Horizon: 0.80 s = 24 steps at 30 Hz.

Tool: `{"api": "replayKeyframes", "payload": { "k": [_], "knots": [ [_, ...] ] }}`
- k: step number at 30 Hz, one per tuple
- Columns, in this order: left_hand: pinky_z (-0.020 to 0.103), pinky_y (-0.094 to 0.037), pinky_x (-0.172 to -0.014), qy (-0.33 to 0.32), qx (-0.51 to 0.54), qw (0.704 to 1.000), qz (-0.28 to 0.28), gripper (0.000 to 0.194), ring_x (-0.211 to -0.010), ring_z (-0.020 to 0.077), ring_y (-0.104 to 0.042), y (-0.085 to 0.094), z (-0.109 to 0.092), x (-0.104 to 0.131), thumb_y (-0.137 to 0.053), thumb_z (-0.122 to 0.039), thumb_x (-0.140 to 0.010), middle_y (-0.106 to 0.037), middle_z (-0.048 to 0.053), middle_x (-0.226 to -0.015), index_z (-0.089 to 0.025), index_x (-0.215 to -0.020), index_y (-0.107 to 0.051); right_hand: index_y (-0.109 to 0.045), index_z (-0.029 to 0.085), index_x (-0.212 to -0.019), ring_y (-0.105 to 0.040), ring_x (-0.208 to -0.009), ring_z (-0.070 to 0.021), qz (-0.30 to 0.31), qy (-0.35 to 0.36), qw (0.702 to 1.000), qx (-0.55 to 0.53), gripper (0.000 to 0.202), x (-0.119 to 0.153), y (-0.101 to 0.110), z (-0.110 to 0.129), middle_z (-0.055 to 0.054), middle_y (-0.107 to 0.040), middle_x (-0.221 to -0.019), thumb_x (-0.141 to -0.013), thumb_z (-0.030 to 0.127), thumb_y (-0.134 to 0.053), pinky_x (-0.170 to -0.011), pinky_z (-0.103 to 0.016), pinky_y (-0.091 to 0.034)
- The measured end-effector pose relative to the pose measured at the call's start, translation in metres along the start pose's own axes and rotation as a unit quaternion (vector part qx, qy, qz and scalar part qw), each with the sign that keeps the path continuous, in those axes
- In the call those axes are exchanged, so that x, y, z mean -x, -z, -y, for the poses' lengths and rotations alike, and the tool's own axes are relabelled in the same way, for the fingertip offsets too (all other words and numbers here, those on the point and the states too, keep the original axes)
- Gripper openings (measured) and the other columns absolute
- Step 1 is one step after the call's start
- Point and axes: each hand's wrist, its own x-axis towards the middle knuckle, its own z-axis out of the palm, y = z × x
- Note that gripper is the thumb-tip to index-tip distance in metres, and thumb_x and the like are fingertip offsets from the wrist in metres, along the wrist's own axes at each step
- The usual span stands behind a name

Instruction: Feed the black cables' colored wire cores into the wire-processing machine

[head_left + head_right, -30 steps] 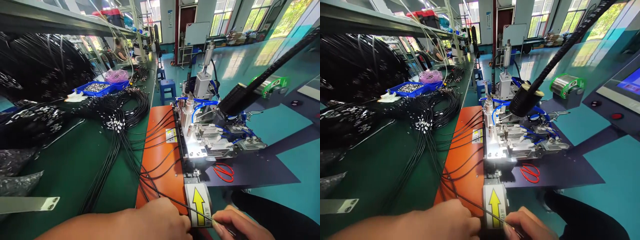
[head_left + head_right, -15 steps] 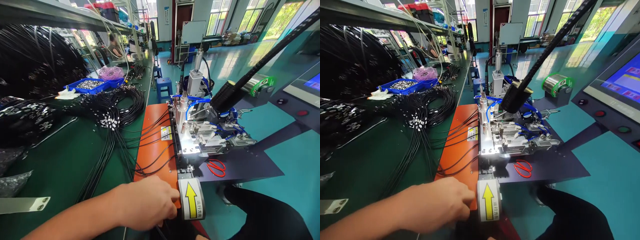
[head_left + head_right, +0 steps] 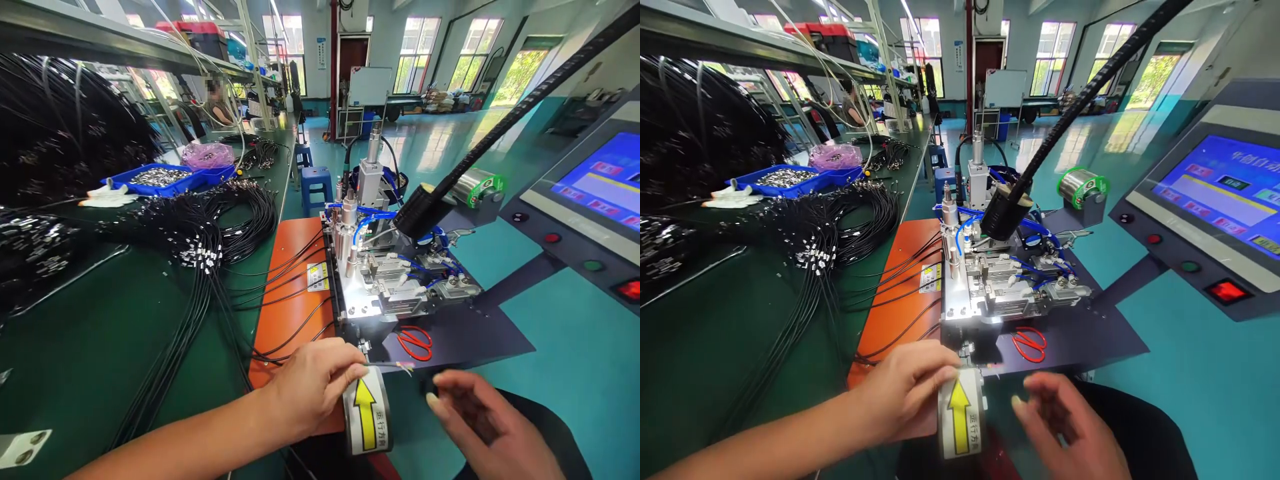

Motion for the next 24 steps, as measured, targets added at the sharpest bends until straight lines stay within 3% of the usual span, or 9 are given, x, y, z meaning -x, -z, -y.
{"api": "replayKeyframes", "payload": {
  "k": [2, 4, 7, 11, 15, 19, 21, 24],
  "knots": [
    [0.027, -0.049, -0.076, 0.016, 0.005, 0.999, -0.036, 0.023, -0.085, 0.0168, -0.062, -0.012, 0.005, -0.002, -0.043, -0.027, -0.101, -0.068, 0.003, -0.092, -0.022, -0.104, -0.066, -0.065, 0.022, -0.109, -0.067, -0.077, -0.0206, 0.021, 0.003, 0.997, -0.072, 0.042, -0.012, -0.009, -0.001, -0.007, -0.07, -0.09, -0.077, 0.048, -0.074, -0.07, -0.029, -0.057],
    [0.027, -0.049, -0.077, 0.018, 0.001, 0.998, -0.057, 0.023, -0.087, 0.0176, -0.062, -0.019, 0.007, -0.003, -0.044, -0.026, -0.1, -0.068, 0.004, -0.096, -0.022, -0.109, -0.064, -0.063, 0.02, -0.112, -0.061, -0.063, -0.0138, 0.049, 0.002, 0.991, -0.121, 0.045, -0.021, -0.02, 0.003, -0.005, -0.068, -0.091, -0.076, 0.044, -0.076, -0.061, -0.026, -0.054],
    [0.026, -0.049, -0.072, 0.017, -0.008, 0.998, -0.062, 0.024, -0.081, 0.0172, -0.06, -0.022, 0.007, -0.003, -0.041, -0.026, -0.101, -0.064, 0.005, -0.09, -0.02, -0.1, -0.064, -0.061, 0.018, -0.113, -0.053, -0.053, -0.0088, 0.045, -0.005, 0.986, -0.16, 0.046, -0.029, -0.035, 0.014, -0.005, -0.067, -0.094, -0.077, 0.044, -0.074, -0.051, -0.024, -0.047],
    [0.026, -0.048, -0.069, -0.007, -0.016, 0.998, -0.064, 0.025, -0.078, 0.0165, -0.057, -0.023, 0.009, -0.003, -0.038, -0.025, -0.101, -0.06, 0.006, -0.088, -0.019, -0.094, -0.062, -0.061, 0.017, -0.111, -0.051, -0.053, -0.0094, 0.089, 0.011, 0.984, -0.155, 0.038, -0.036, -0.043, 0.026, -0.004, -0.067, -0.087, -0.081, 0.038, -0.071, -0.049, -0.023, -0.043],
    [0.027, -0.048, -0.073, -0.022, -0.038, 0.997, -0.07, 0.02, -0.082, 0.0174, -0.057, -0.027, 0.009, -0.004, -0.041, -0.024, -0.1, -0.058, 0.006, -0.092, -0.02, -0.1, -0.061, -0.066, 0.017, -0.098, -0.053, -0.059, -0.0131, 0.082, 0.041, 0.991, -0.098, 0.023, -0.036, -0.047, 0.03, 0.002, -0.059, -0.068, -0.085, 0.037, -0.067, -0.055, -0.024, -0.043],
    [0.029, -0.046, -0.072, -0.046, -0.066, 0.993, -0.092, 0.017, -0.081, 0.0188, -0.055, -0.035, 0.01, -0.003, -0.044, -0.023, -0.099, -0.057, 0.006, -0.092, -0.021, -0.106, -0.059, -0.067, 0.018, -0.095, -0.054, -0.062, -0.0142, 0.086, 0.05, 0.991, -0.094, 0.02, -0.031, -0.051, 0.032, 0.0, -0.061, -0.071, -0.087, 0.036, -0.065, -0.056, -0.025, -0.044],
    [0.029, -0.044, -0.069, -0.062, -0.058, 0.991, -0.099, 0.018, -0.078, 0.0179, -0.054, -0.037, 0.011, -0.002, -0.04, -0.022, -0.1, -0.056, 0.005, -0.088, -0.02, -0.1, -0.059, -0.066, 0.018, -0.098, -0.056, -0.063, -0.0147, 0.098, 0.046, 0.988, -0.111, 0.022, -0.029, -0.052, 0.033, 0.0, -0.062, -0.073, -0.086, 0.037, -0.066, -0.058, -0.025, -0.045],
    [0.028, -0.043, -0.068, -0.033, -0.042, 0.992, -0.111, 0.023, -0.075, 0.0168, -0.054, -0.036, 0.012, -0.004, -0.036, -0.023, -0.101, -0.055, 0.005, -0.086, -0.019, -0.09, -0.057, -0.062, 0.018, -0.111, -0.059, -0.067, -0.0149, 0.108, 0.042, 0.983, -0.141, 0.033, -0.028, -0.053, 0.032, -0.004, -0.066, -0.086, -0.085, 0.037, -0.068, -0.064, -0.027, -0.049]
  ]
}}
